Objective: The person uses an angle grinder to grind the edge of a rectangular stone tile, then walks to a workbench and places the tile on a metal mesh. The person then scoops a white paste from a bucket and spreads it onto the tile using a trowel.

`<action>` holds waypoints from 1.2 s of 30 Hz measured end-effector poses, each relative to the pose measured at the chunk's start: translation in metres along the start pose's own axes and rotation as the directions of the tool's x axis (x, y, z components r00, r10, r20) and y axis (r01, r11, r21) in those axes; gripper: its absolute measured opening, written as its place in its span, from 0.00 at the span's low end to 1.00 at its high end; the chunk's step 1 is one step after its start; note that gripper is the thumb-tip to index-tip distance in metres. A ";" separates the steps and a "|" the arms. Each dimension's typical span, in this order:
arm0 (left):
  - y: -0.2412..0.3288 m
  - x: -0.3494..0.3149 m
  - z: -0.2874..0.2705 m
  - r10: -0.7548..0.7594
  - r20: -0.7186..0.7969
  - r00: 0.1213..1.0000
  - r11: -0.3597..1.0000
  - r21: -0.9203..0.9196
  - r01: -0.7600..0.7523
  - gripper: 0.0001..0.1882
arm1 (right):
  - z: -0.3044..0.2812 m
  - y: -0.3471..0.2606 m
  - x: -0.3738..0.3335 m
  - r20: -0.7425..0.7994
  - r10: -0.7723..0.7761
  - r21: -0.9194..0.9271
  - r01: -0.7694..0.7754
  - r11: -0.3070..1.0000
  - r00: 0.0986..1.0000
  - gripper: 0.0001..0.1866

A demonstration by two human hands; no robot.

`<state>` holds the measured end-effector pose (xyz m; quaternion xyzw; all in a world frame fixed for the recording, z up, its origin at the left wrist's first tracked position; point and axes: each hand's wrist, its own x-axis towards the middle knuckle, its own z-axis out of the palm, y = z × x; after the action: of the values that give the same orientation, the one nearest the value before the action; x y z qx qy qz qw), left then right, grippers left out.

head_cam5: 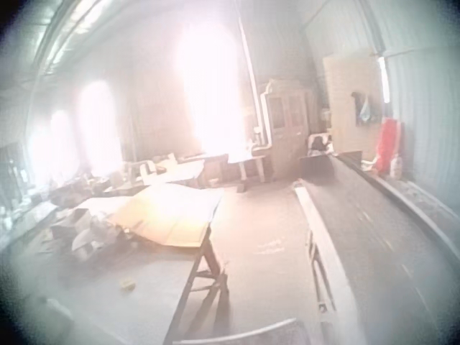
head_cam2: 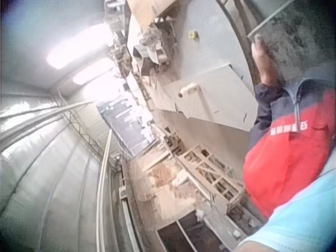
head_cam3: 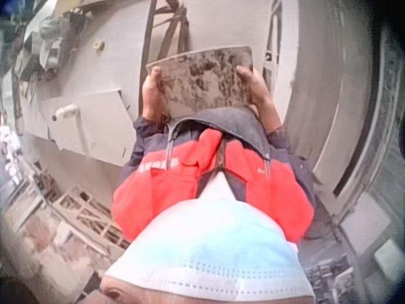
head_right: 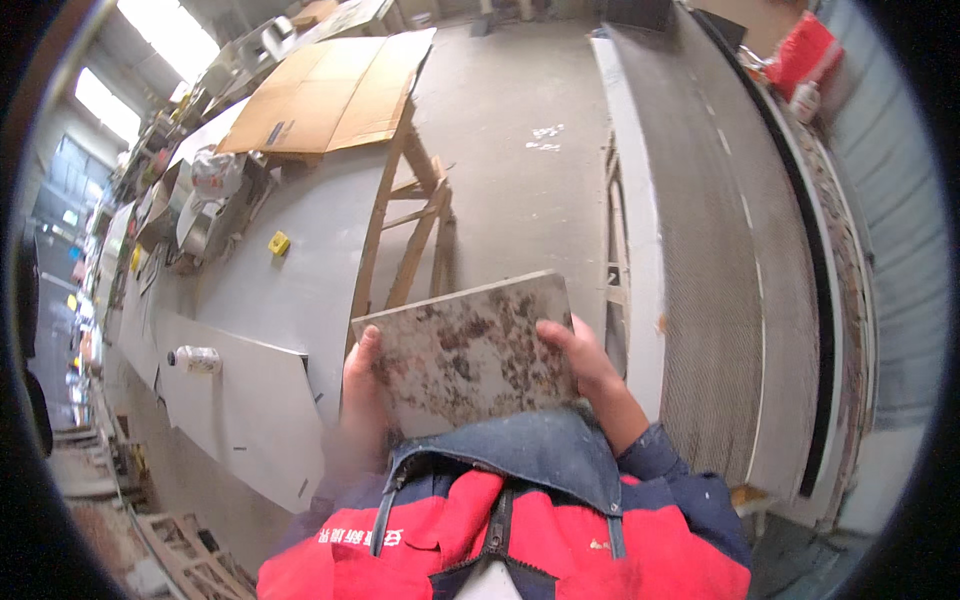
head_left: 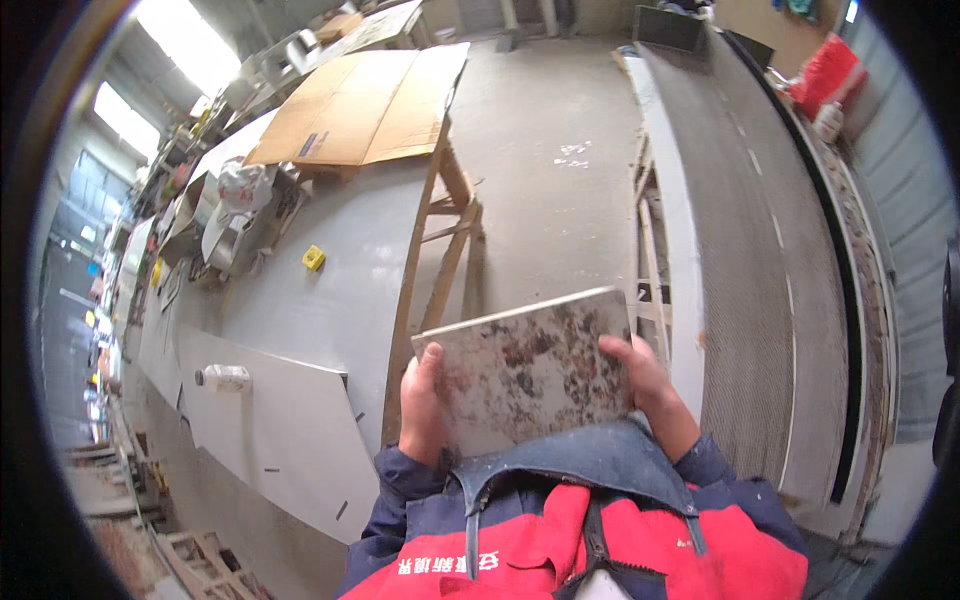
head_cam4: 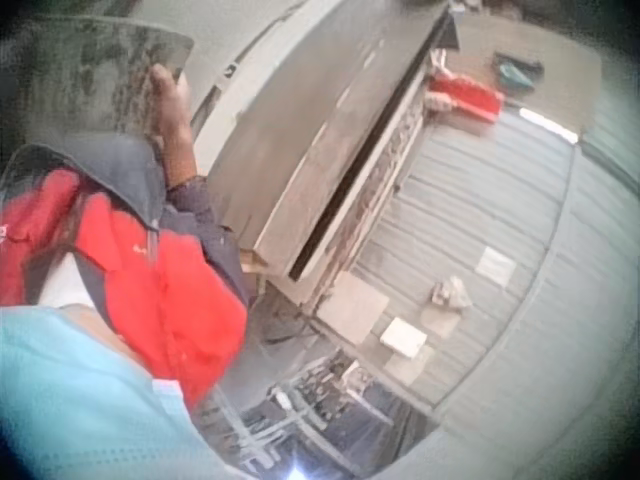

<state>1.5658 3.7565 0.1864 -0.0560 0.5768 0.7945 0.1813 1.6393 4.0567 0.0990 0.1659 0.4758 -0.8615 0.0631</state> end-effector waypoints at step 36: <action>0.129 0.293 -0.172 -0.193 -0.189 0.963 0.971 -0.175 0.161 0.23 | 0.204 -0.083 0.316 -0.130 0.354 -0.083 -0.366 0.927 0.926 0.25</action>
<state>1.2281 3.6259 0.1582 -0.2032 0.5205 0.8081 0.1865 1.2749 3.9453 0.1559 0.2954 0.4849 -0.7980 0.2020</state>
